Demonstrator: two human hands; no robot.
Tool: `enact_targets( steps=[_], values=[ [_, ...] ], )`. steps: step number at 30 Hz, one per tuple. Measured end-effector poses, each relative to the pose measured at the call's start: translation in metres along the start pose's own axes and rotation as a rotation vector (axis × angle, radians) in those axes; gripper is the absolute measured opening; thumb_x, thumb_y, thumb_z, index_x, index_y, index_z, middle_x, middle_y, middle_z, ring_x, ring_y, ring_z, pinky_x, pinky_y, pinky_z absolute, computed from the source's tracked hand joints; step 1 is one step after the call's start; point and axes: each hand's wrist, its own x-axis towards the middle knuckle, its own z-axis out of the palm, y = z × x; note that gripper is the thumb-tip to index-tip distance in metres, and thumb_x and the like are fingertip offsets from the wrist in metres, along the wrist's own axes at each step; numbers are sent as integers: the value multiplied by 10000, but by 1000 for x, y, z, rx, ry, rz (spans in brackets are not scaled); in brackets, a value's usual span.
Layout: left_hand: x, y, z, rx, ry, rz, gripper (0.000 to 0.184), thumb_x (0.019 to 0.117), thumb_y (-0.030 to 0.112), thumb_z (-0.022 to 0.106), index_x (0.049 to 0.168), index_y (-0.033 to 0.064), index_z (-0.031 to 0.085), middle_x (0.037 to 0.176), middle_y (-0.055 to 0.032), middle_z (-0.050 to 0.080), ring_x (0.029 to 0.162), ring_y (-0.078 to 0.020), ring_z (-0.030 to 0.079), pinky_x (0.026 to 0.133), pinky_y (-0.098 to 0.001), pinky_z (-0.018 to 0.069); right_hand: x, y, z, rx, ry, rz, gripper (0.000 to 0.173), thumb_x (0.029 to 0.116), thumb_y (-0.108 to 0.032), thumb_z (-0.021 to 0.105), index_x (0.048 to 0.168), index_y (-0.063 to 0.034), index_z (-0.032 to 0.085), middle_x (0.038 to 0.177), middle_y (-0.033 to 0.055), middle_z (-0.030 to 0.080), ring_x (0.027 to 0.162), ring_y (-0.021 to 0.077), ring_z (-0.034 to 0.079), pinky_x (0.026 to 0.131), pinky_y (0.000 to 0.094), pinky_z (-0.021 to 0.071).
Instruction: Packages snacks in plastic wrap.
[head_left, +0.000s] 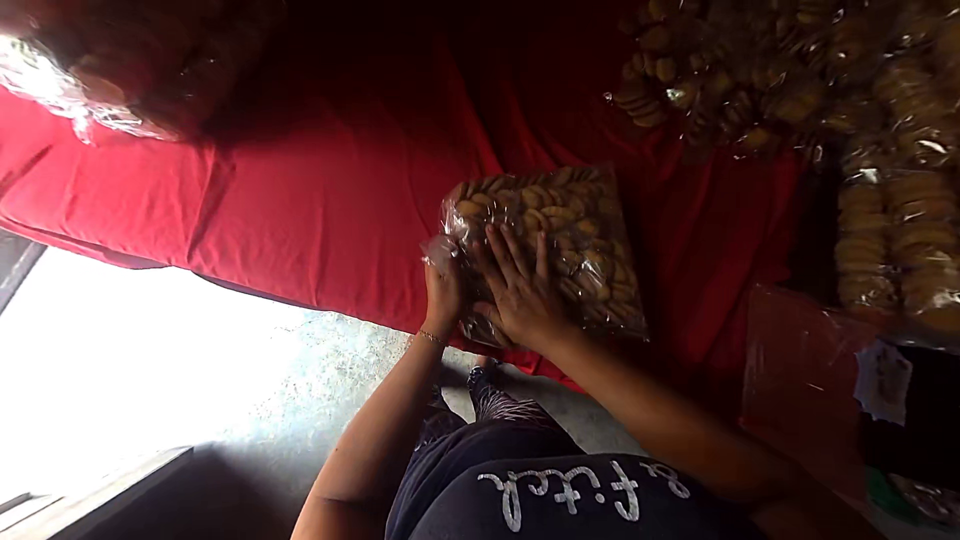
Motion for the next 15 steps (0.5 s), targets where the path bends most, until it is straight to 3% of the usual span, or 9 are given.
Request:
enact_targets(
  steps=[2, 4, 6, 8, 10, 12, 15],
  values=[
    [-1, 1, 0, 7, 19, -24, 348, 1105, 267, 361, 1218, 30, 589, 977, -19, 643, 877, -26, 624, 828, -265, 543, -3, 1, 2, 27, -15, -8, 828, 1007, -669, 289, 1612, -103, 296, 1684, 186, 200, 1573, 353, 125, 1165, 753, 20],
    [-3, 0, 2, 20, 12, -65, 385, 1114, 306, 349, 1248, 31, 583, 1013, -47, 654, 907, -52, 631, 854, -294, 542, -1, 3, -17, 96, -209, 0, 876, 997, -695, 289, 1621, -81, 252, 1693, 205, 130, 1581, 356, 35, 1165, 743, -49],
    [4, 3, 5, 4, 28, -27, 355, 1104, 226, 370, 1226, -29, 584, 996, -76, 659, 906, -62, 640, 856, -288, 547, 15, 9, -54, 187, -406, 20, 910, 975, -737, 280, 1626, -102, 247, 1704, 187, 91, 1583, 344, -12, 1186, 705, -66],
    [5, 5, 4, -34, 42, -12, 311, 1085, 149, 386, 1206, -79, 559, 970, -80, 642, 899, -38, 633, 861, -241, 537, 29, 13, -68, 258, -320, 14, 880, 974, -734, 295, 1586, -106, 363, 1688, 166, 197, 1572, 348, 130, 1206, 673, 56],
    [3, 5, 5, -79, 56, -20, 284, 1076, 121, 385, 1199, -84, 540, 957, -65, 633, 890, -21, 629, 860, -215, 533, 41, 20, -56, 249, -226, -31, 908, 977, -725, 300, 1599, -64, 312, 1689, 179, 184, 1579, 334, 100, 1206, 682, -17],
    [2, 5, 6, -97, 83, -32, 267, 1079, 104, 384, 1172, -84, 549, 933, -49, 634, 865, -11, 629, 840, -203, 535, 47, 25, -40, 240, -307, -53, 958, 976, -731, 306, 1611, -18, 230, 1694, 187, 152, 1586, 312, 47, 1202, 675, -88],
    [-6, 1, 7, -58, 107, -26, 275, 1076, 99, 384, 1167, -94, 555, 949, -54, 643, 877, 3, 633, 847, -191, 537, 40, 27, -32, 255, -383, -77, 979, 974, -750, 241, 1619, -15, 189, 1700, 177, 127, 1589, 293, 9, 1209, 642, -123]
  ],
)
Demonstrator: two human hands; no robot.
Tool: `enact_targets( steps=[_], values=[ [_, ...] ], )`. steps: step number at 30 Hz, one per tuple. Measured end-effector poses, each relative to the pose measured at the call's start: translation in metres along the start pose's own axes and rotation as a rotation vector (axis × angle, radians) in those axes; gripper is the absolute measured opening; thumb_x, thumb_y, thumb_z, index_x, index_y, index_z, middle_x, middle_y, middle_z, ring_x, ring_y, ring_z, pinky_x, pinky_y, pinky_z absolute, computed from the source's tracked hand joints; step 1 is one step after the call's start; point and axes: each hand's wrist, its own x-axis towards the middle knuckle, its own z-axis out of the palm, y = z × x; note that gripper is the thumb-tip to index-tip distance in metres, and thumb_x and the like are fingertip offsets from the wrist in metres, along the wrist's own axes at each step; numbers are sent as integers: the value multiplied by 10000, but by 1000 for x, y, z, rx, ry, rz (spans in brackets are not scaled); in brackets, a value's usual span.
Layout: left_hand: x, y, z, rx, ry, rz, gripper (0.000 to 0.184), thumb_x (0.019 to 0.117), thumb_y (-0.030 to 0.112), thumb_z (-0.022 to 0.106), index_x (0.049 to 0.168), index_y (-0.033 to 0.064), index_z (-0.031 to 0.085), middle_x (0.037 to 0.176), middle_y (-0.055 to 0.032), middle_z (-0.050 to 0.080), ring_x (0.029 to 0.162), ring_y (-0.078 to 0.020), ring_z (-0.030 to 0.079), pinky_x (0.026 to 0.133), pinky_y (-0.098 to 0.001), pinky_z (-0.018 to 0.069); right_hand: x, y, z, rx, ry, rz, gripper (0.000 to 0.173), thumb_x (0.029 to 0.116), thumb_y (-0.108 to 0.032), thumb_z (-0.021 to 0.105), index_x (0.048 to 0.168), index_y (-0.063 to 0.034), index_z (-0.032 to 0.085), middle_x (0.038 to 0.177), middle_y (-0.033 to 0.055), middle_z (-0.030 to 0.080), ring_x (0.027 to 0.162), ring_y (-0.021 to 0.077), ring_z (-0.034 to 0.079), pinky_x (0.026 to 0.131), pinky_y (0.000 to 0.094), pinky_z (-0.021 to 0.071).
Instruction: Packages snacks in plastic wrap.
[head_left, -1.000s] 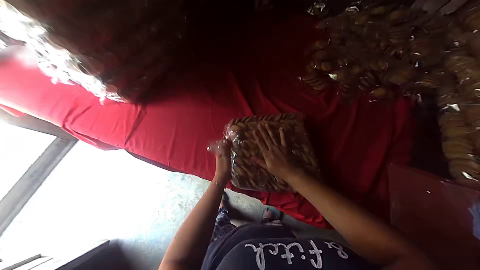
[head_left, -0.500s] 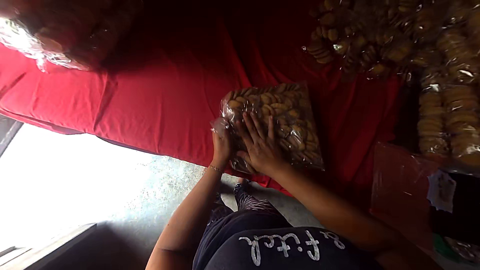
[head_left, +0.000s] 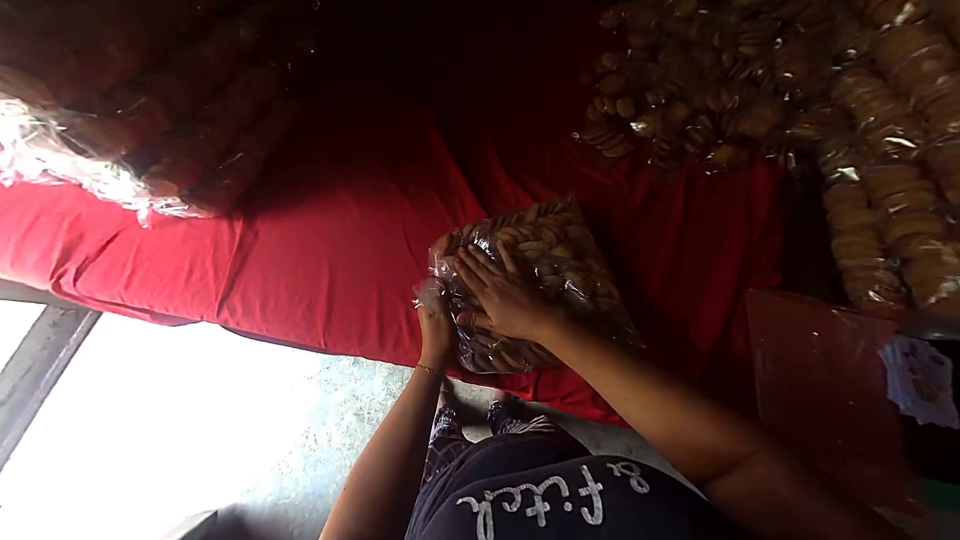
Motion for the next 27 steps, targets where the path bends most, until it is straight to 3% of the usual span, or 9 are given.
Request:
enact_targets(
  steps=[3, 5, 8, 11, 16, 19, 22, 24, 27],
  values=[
    [1, 5, -1, 35, -18, 5, 336, 1086, 111, 367, 1253, -142, 511, 1062, -126, 633, 959, -31, 623, 910, -208, 517, -15, 15, -17, 168, 73, -26, 861, 1031, -632, 319, 1621, -20, 181, 1706, 150, 115, 1590, 260, 20, 1247, 563, -85],
    [1, 8, -3, 53, -23, 6, 335, 1087, 117, 363, 1255, -132, 514, 1074, -114, 633, 970, -16, 621, 913, -196, 516, -31, 36, -24, 163, 176, 37, 844, 1032, -600, 365, 1608, 0, 220, 1698, 160, 152, 1587, 274, 62, 1255, 569, -35],
    [-1, 10, 0, 56, -7, 5, 331, 1083, 114, 374, 1254, -137, 509, 1075, -94, 620, 976, 16, 601, 914, -169, 497, -38, 62, -25, 5, 27, 130, 905, 1019, -666, 278, 1616, 5, 165, 1709, 160, 82, 1589, 273, -16, 1237, 581, -89],
    [-3, 6, 0, 62, 15, 24, 303, 1074, 107, 380, 1211, -122, 521, 1023, -58, 619, 947, 27, 603, 898, -163, 504, -32, 65, -4, -19, 80, 129, 943, 995, -714, 267, 1602, 8, 237, 1695, 159, 171, 1588, 273, 64, 1244, 584, -61],
    [-1, 7, -2, 62, 13, 18, 300, 1074, 125, 380, 1215, -101, 518, 1008, -51, 621, 926, 14, 616, 874, -184, 524, -42, 73, -22, 115, 73, 104, 884, 1028, -642, 308, 1621, -6, 150, 1710, 153, 91, 1590, 262, 13, 1254, 538, -73],
    [0, 6, -1, 85, 13, 36, 294, 1076, 135, 377, 1198, -86, 528, 1009, -38, 623, 933, 19, 614, 882, -182, 521, -50, 88, -16, 48, 152, 245, 887, 1022, -666, 279, 1628, -32, 152, 1710, 153, 90, 1589, 281, 19, 1255, 562, -42],
    [0, 5, -2, 116, 5, 48, 344, 1076, 116, 372, 1248, -149, 506, 1075, -104, 616, 990, -1, 597, 932, -187, 494, -46, 93, 6, -56, 234, 274, 885, 1017, -679, 229, 1628, -40, 173, 1707, 156, 108, 1588, 299, 31, 1245, 596, -12],
    [0, 6, -3, 141, -2, 71, 309, 1078, 101, 376, 1212, -136, 523, 1027, -79, 626, 952, 27, 602, 902, -166, 504, -45, 92, 10, -76, 238, 271, 896, 1013, -687, 217, 1631, -42, 152, 1709, 155, 92, 1588, 297, 18, 1245, 595, -18],
    [-4, 33, 6, 312, -65, 283, 288, 1025, 19, 431, 1159, -202, 559, 1020, -179, 657, 966, -41, 623, 921, -191, 495, -51, 89, -10, 76, 208, 240, 883, 1031, -624, 344, 1629, -20, 105, 1707, 186, 4, 1585, 308, -36, 1247, 577, -38]
  ],
)
